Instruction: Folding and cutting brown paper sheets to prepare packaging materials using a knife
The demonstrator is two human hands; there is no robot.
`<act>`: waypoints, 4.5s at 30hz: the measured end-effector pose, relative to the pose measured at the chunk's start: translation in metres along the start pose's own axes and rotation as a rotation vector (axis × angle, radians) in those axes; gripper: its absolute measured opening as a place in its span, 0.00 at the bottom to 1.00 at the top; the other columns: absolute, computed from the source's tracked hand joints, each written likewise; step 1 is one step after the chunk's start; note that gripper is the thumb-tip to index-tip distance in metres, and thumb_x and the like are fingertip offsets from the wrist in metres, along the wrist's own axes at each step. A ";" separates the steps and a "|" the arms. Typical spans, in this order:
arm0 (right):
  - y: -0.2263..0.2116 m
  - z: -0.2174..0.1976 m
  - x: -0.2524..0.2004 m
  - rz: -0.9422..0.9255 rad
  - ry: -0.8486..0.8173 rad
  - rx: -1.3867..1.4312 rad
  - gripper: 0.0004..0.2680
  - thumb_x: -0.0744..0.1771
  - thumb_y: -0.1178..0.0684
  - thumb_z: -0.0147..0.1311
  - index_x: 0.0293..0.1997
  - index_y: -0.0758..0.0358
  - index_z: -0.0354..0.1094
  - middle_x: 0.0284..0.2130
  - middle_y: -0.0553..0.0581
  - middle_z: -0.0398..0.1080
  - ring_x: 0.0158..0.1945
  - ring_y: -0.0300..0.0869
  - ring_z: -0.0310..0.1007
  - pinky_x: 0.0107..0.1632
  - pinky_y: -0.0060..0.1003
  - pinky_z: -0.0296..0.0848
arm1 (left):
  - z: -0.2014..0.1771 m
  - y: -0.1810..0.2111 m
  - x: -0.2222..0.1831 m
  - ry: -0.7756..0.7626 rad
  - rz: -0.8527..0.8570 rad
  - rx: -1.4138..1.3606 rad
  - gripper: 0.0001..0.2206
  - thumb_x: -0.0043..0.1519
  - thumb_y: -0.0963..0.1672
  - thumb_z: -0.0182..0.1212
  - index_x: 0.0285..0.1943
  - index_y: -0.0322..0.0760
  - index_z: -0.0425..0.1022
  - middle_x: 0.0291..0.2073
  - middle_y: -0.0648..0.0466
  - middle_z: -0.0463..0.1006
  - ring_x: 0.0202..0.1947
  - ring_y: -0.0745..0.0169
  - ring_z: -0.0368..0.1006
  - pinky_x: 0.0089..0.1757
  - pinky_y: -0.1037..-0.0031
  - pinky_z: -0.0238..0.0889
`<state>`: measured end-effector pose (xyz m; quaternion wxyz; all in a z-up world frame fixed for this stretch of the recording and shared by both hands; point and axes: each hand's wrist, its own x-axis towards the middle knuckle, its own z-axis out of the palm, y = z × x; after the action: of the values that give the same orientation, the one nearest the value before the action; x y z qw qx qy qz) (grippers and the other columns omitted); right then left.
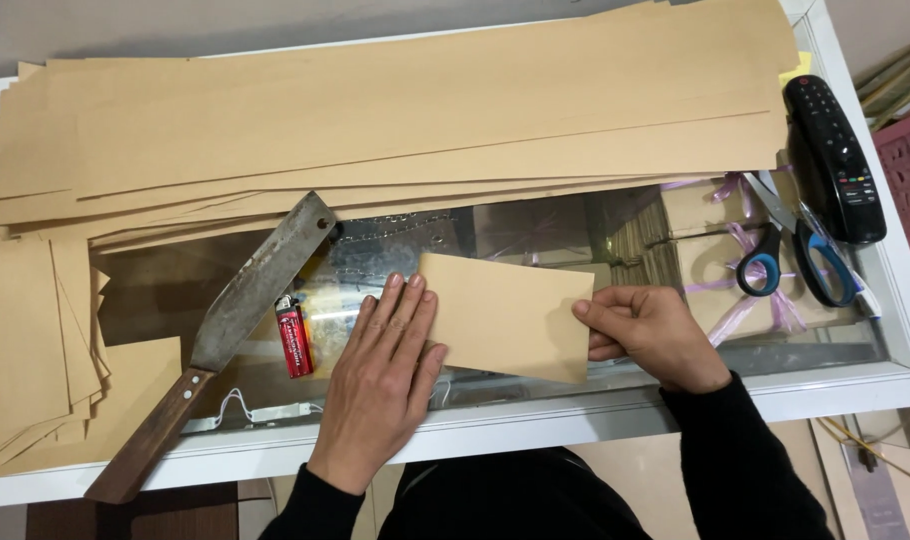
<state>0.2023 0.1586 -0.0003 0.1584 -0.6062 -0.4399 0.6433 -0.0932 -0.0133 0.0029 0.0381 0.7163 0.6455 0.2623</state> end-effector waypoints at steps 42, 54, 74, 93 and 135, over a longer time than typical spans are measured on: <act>0.000 0.000 0.000 -0.002 0.002 -0.020 0.09 0.70 0.55 0.69 0.44 0.75 0.81 0.27 0.63 0.76 0.31 0.45 0.80 0.43 0.40 0.89 | -0.002 0.001 0.001 -0.059 -0.007 -0.040 0.28 0.79 0.49 0.54 0.88 0.34 0.60 0.87 0.43 0.60 0.87 0.41 0.53 0.80 0.47 0.47; -0.001 0.001 0.000 0.006 0.000 -0.013 0.09 0.70 0.55 0.70 0.47 0.76 0.82 0.28 0.64 0.77 0.32 0.45 0.80 0.43 0.40 0.89 | 0.001 0.000 0.000 -0.089 -0.022 -0.033 0.28 0.79 0.50 0.51 0.87 0.34 0.61 0.86 0.43 0.60 0.87 0.40 0.54 0.79 0.48 0.46; 0.000 0.002 0.000 -0.009 0.025 -0.035 0.09 0.70 0.55 0.70 0.44 0.75 0.80 0.26 0.63 0.76 0.29 0.45 0.79 0.41 0.42 0.89 | 0.002 -0.004 -0.001 -0.123 -0.020 -0.009 0.28 0.79 0.51 0.48 0.87 0.36 0.62 0.86 0.44 0.61 0.87 0.42 0.51 0.79 0.50 0.43; -0.019 0.008 -0.015 -0.547 0.494 -0.944 0.10 0.69 0.38 0.67 0.45 0.48 0.81 0.28 0.48 0.81 0.35 0.47 0.83 0.42 0.49 0.76 | 0.015 -0.017 -0.017 -0.010 0.080 0.540 0.31 0.87 0.62 0.19 0.93 0.53 0.44 0.90 0.61 0.43 0.91 0.60 0.31 0.83 0.50 0.16; 0.015 0.165 -0.049 -1.120 0.345 -1.045 0.16 0.75 0.38 0.48 0.66 0.49 0.76 0.57 0.53 0.76 0.59 0.52 0.71 0.52 0.53 0.67 | -0.058 -0.057 0.014 -0.194 -0.303 -0.394 0.18 0.72 0.48 0.63 0.68 0.38 0.79 0.54 0.51 0.86 0.51 0.54 0.84 0.54 0.58 0.79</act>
<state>0.0657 0.0525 -0.0006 0.2198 -0.3813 -0.8949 0.0741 -0.1689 -0.0068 0.0352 0.2772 0.6118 0.6754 0.3043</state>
